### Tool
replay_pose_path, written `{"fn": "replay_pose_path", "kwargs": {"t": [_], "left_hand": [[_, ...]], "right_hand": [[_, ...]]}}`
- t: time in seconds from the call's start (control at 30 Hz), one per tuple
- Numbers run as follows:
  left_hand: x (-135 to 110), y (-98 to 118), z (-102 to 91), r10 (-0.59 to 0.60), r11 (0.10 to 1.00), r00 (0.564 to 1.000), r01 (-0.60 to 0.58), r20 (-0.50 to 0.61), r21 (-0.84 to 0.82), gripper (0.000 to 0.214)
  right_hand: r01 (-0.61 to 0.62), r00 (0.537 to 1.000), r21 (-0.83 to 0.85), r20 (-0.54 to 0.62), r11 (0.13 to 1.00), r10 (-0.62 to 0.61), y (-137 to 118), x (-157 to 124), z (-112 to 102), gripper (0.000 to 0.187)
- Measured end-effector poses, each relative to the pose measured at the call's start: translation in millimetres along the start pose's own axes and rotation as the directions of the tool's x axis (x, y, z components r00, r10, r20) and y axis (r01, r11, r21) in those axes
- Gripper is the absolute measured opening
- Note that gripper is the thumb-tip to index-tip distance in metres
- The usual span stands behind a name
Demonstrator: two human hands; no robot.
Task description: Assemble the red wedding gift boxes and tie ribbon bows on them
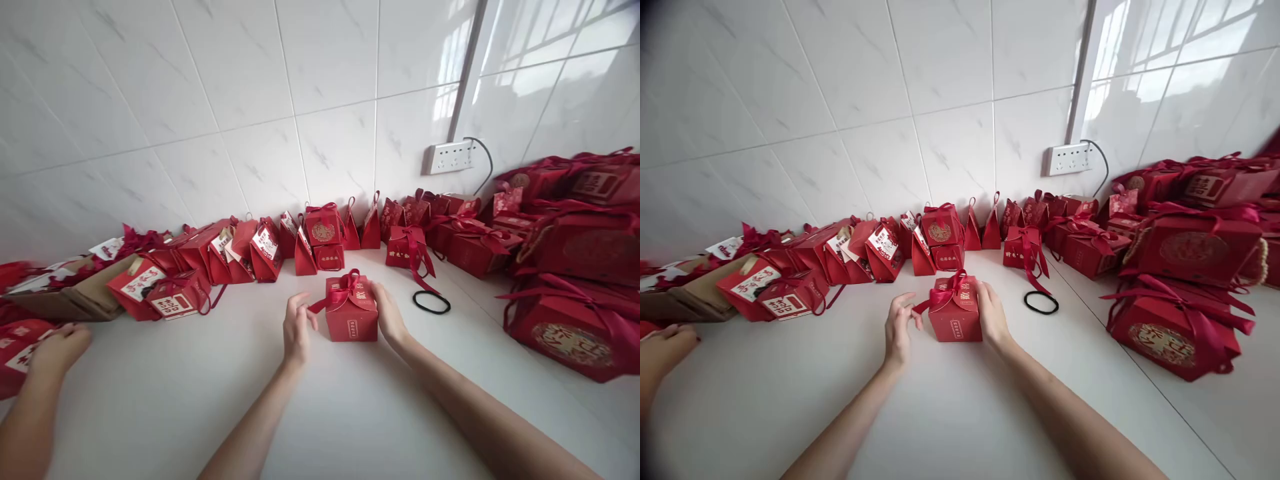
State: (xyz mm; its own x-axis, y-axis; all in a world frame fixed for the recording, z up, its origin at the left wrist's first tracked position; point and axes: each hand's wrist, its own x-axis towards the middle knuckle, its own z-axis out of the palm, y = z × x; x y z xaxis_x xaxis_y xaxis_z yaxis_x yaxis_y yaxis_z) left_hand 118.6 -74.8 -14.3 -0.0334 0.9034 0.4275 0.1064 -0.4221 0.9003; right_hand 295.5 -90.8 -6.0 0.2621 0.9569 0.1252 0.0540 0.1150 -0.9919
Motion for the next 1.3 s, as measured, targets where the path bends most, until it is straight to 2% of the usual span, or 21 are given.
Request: {"fn": "replay_pose_path", "kwargs": {"t": [0.07, 0.13, 0.2, 0.23, 0.27, 0.3, 0.33, 0.4, 0.43, 0.5, 0.6, 0.73, 0.8, 0.83, 0.9, 0.97, 1.03, 1.1, 1.2, 1.3], "left_hand": [[7, 2, -4.5, -0.048, 0.998, 0.999, 0.047, -0.021, -0.040, 0.051], [11, 1, -4.1, -0.082, 0.995, 0.997, 0.082, -0.002, -0.060, 0.051], [14, 0, -1.3, -0.127, 0.987, 0.991, 0.129, 0.027, -0.094, 0.053], [14, -1, 0.0, -0.147, 0.982, 0.988, 0.151, 0.040, -0.115, 0.054], [14, -1, 0.6, -0.164, 0.976, 0.985, 0.169, 0.046, -0.140, 0.056], [15, 0, 0.4, -0.179, 0.969, 0.983, 0.184, 0.042, -0.163, 0.057], [15, 1, -0.6, -0.195, 0.963, 0.980, 0.199, 0.036, -0.180, 0.058], [17, 4, -4.9, -0.227, 0.956, 0.974, 0.227, 0.024, -0.187, 0.055], [18, 7, -7.7, -0.239, 0.954, 0.971, 0.238, 0.015, -0.181, 0.052], [19, 11, -12.9, -0.246, 0.956, 0.969, 0.243, 0.002, -0.162, 0.045], [20, 15, -17.9, -0.203, 0.968, 0.979, 0.202, 0.002, -0.147, 0.036], [19, 19, -21.3, -0.060, 0.993, 0.984, 0.076, 0.168, -0.092, 0.037], [19, 22, -23.3, -0.036, 0.999, 0.970, 0.044, 0.241, -0.025, 0.036], [19, 24, -24.4, -0.040, 0.999, 0.962, 0.039, 0.269, 0.010, 0.035], [19, 29, -26.2, -0.054, 0.998, 0.945, 0.039, 0.322, 0.052, 0.033], [19, 34, -26.7, -0.080, 0.997, 0.920, 0.066, 0.384, 0.050, 0.033], [17, 36, -24.9, -0.119, 0.993, 0.895, 0.115, 0.431, 0.036, 0.033], [15, 36, -21.1, -0.153, 0.988, 0.886, 0.149, 0.437, 0.045, 0.031], [12, 32, -15.3, -0.134, 0.990, 0.922, 0.110, 0.364, 0.085, 0.028], [12, 30, -14.2, -0.076, 0.989, 0.968, 0.043, 0.237, 0.140, 0.024]], "right_hand": [[0.008, 0.999, 0.016, 0.040, 1.000, -0.009, -6, -2, -3, 0.049], [0.015, 0.976, 0.062, 0.216, 0.998, -0.028, -10, -3, -5, 0.048], [-0.005, 0.898, 0.127, 0.436, 0.992, -0.052, -13, -3, -6, 0.046], [-0.023, 0.855, 0.148, 0.515, 0.989, -0.057, -14, -3, -7, 0.045], [-0.037, 0.836, 0.145, 0.546, 0.989, -0.049, -15, -2, -8, 0.045], [-0.042, 0.853, 0.116, 0.522, 0.992, -0.024, -16, 0, -10, 0.045], [-0.039, 0.893, 0.061, 0.450, 0.997, 0.007, -17, 1, -12, 0.045], [-0.014, 0.974, -0.078, 0.224, 0.997, 0.031, -19, 4, -15, 0.039], [0.002, 0.993, -0.135, 0.119, 0.991, 0.015, -20, 4, -16, 0.036], [0.058, 0.998, -0.173, 0.006, 0.983, -0.058, -21, 2, -17, 0.033], [0.247, 0.967, -0.165, -0.026, 0.955, -0.254, -21, -8, -15, 0.039], [0.529, 0.848, -0.119, 0.033, 0.840, -0.529, -21, -20, -13, 0.051], [0.612, 0.791, -0.129, 0.082, 0.780, -0.606, -25, -25, -13, 0.054], [0.628, 0.778, -0.163, 0.119, 0.761, -0.617, -28, -27, -14, 0.052], [0.600, 0.800, -0.251, 0.197, 0.760, -0.566, -35, -30, -14, 0.043], [0.506, 0.862, -0.305, 0.219, 0.807, -0.458, -39, -32, -13, 0.037], [0.375, 0.923, -0.269, 0.193, 0.887, -0.332, -41, -31, -10, 0.038], [0.231, 0.962, -0.147, 0.179, 0.962, -0.204, -40, -30, -8, 0.041], [0.048, 0.982, 0.062, 0.179, 0.997, -0.058, -38, -26, -5, 0.043], [-0.045, 0.988, 0.186, 0.152, 0.981, 0.017, -37, -24, -3, 0.044]]}}
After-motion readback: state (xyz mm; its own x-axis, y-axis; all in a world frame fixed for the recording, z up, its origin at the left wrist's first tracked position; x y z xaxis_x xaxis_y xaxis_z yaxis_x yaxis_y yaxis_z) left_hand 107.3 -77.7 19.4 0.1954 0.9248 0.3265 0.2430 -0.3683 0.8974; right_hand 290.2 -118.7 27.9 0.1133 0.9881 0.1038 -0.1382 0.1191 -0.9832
